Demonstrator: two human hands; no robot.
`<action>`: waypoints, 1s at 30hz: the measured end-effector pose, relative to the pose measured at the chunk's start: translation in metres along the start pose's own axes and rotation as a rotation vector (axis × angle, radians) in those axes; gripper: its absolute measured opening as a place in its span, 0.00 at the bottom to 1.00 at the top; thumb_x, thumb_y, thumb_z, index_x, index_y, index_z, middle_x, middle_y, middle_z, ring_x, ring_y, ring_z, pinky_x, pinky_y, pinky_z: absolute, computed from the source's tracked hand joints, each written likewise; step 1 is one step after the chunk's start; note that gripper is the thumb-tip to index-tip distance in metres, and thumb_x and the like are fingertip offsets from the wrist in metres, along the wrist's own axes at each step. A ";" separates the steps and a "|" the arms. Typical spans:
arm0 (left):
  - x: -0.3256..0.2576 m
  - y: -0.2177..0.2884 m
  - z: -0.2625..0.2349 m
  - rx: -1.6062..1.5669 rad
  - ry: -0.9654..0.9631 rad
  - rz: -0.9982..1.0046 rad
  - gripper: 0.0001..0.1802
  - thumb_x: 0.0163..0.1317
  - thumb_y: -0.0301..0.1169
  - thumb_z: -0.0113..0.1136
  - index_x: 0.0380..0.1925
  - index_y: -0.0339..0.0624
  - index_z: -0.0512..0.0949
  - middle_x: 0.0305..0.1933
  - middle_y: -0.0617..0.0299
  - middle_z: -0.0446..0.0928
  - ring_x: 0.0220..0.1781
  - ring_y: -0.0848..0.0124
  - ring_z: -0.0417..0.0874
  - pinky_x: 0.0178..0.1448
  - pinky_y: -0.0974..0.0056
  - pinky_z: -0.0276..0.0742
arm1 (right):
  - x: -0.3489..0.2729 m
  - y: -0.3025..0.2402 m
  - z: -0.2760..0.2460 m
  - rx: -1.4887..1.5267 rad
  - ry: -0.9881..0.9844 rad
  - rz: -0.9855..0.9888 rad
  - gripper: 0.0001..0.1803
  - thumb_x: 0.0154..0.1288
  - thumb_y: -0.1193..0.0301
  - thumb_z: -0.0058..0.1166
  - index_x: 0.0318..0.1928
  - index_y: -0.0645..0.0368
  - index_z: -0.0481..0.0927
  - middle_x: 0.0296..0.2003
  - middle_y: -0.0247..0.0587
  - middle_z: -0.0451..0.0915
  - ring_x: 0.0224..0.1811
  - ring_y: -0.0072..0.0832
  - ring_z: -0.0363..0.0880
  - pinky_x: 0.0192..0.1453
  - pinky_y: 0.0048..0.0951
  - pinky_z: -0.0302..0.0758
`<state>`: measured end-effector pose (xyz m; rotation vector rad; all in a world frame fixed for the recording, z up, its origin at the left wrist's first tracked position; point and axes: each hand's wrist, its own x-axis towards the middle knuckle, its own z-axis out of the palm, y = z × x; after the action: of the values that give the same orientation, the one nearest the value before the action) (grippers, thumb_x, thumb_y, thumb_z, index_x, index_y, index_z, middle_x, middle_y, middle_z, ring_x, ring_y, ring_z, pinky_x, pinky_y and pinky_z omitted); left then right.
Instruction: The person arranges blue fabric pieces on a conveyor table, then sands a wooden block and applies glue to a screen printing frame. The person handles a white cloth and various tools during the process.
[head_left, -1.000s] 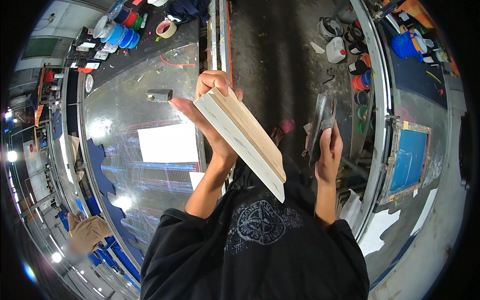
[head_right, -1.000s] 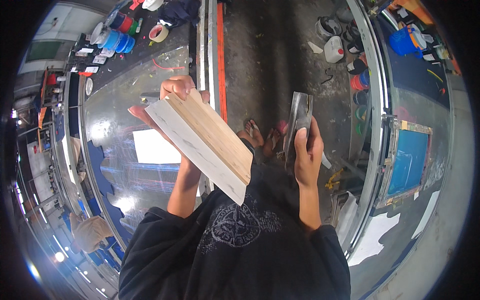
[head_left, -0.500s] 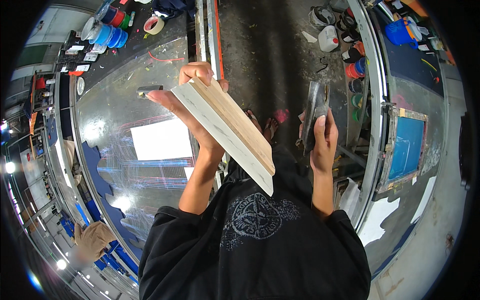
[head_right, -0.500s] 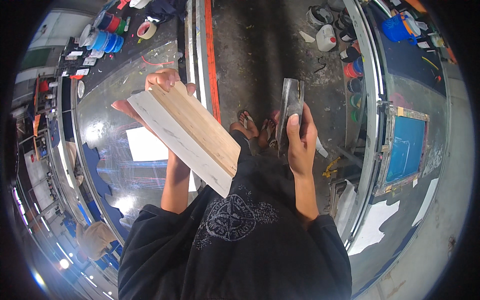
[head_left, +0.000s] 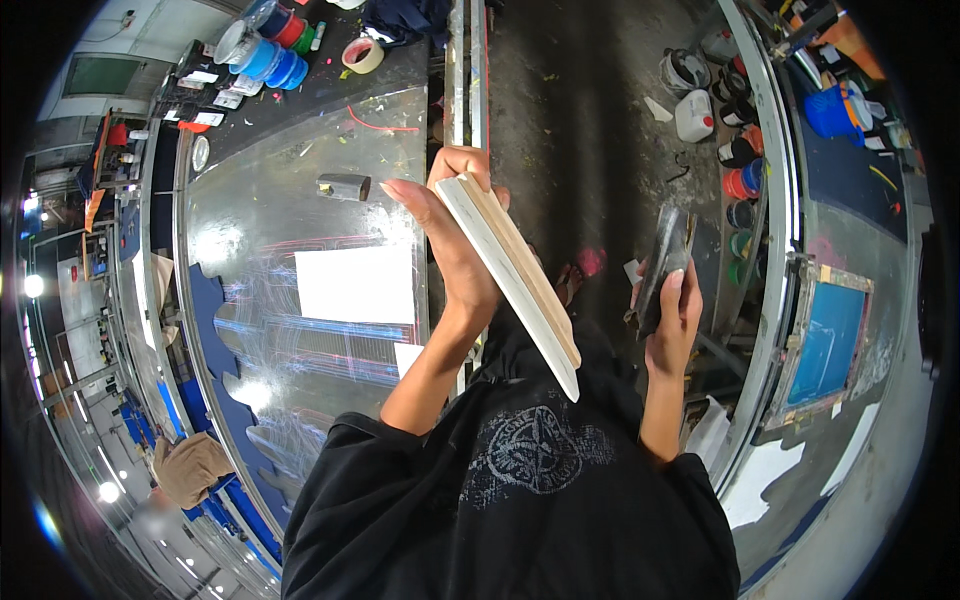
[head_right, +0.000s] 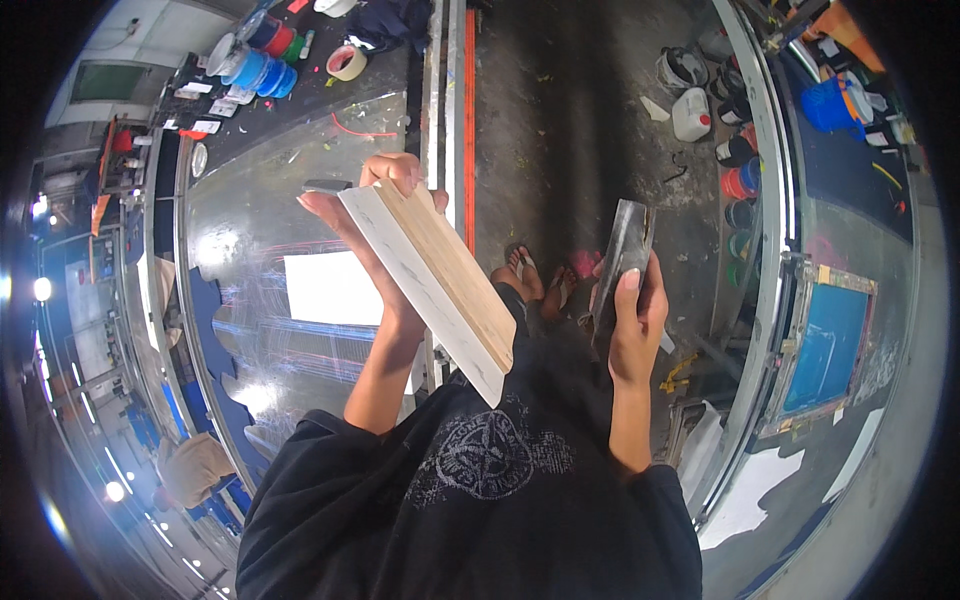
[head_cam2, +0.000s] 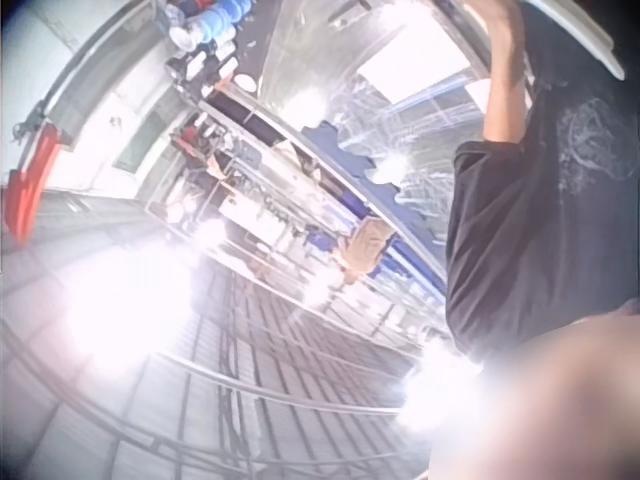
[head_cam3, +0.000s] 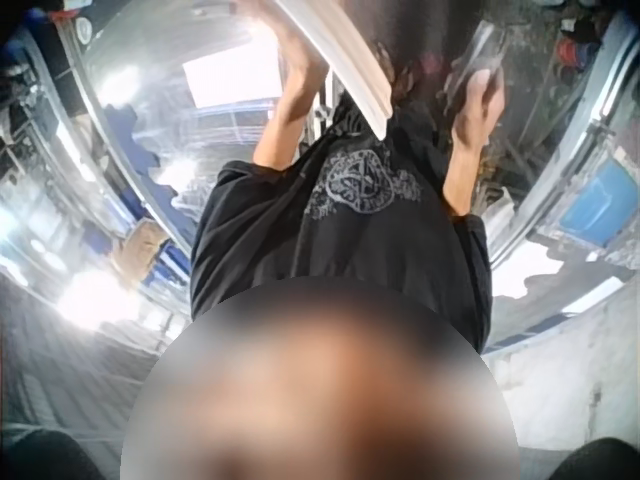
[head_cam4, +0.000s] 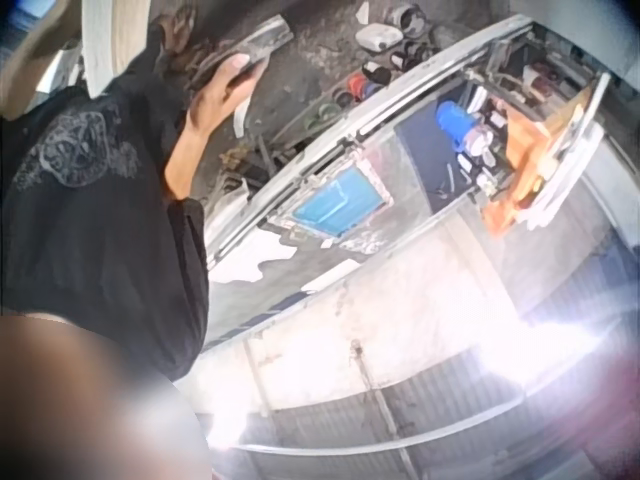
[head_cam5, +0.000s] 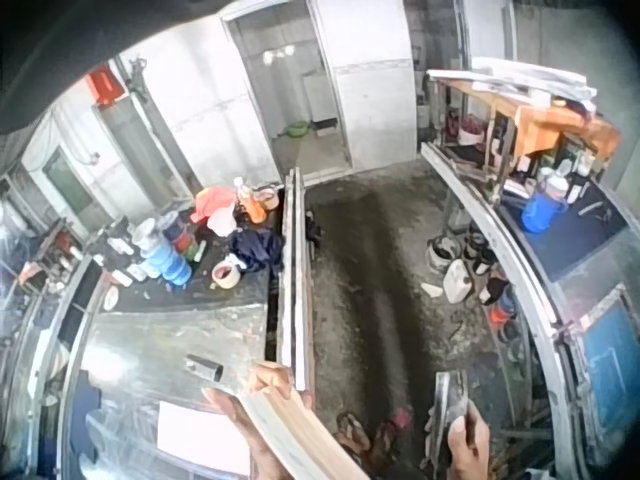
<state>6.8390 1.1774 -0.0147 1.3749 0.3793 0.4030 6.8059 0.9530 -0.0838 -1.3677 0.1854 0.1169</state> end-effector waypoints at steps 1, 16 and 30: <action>0.002 -0.001 0.000 -0.025 0.019 0.003 0.47 0.63 0.80 0.17 0.30 0.47 0.68 0.35 0.67 0.65 0.33 0.75 0.67 0.40 0.68 0.73 | 0.001 0.000 0.002 -0.002 -0.002 -0.003 0.24 0.79 0.55 0.49 0.60 0.63 0.73 0.41 0.37 0.79 0.35 0.18 0.76 0.38 0.20 0.73; 0.186 -0.189 -0.074 1.160 -0.124 0.139 0.24 0.69 0.44 0.45 0.39 0.32 0.81 0.50 0.39 0.80 0.52 0.44 0.78 0.60 0.45 0.73 | 0.062 0.049 0.044 -0.378 -0.134 -0.010 0.36 0.74 0.69 0.52 0.78 0.54 0.55 0.60 0.46 0.77 0.50 0.27 0.80 0.56 0.28 0.75; 0.222 -0.243 -0.070 1.202 0.054 0.212 0.17 0.66 0.43 0.55 0.32 0.38 0.74 0.39 0.50 0.78 0.47 0.48 0.78 0.48 0.44 0.75 | 0.131 0.164 0.166 -0.912 -0.142 -0.218 0.31 0.72 0.66 0.54 0.74 0.50 0.66 0.35 0.54 0.78 0.38 0.54 0.82 0.42 0.49 0.79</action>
<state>7.0124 1.3096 -0.2708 2.5932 0.5552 0.3914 6.9136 1.1450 -0.2355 -2.2666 -0.1664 0.1194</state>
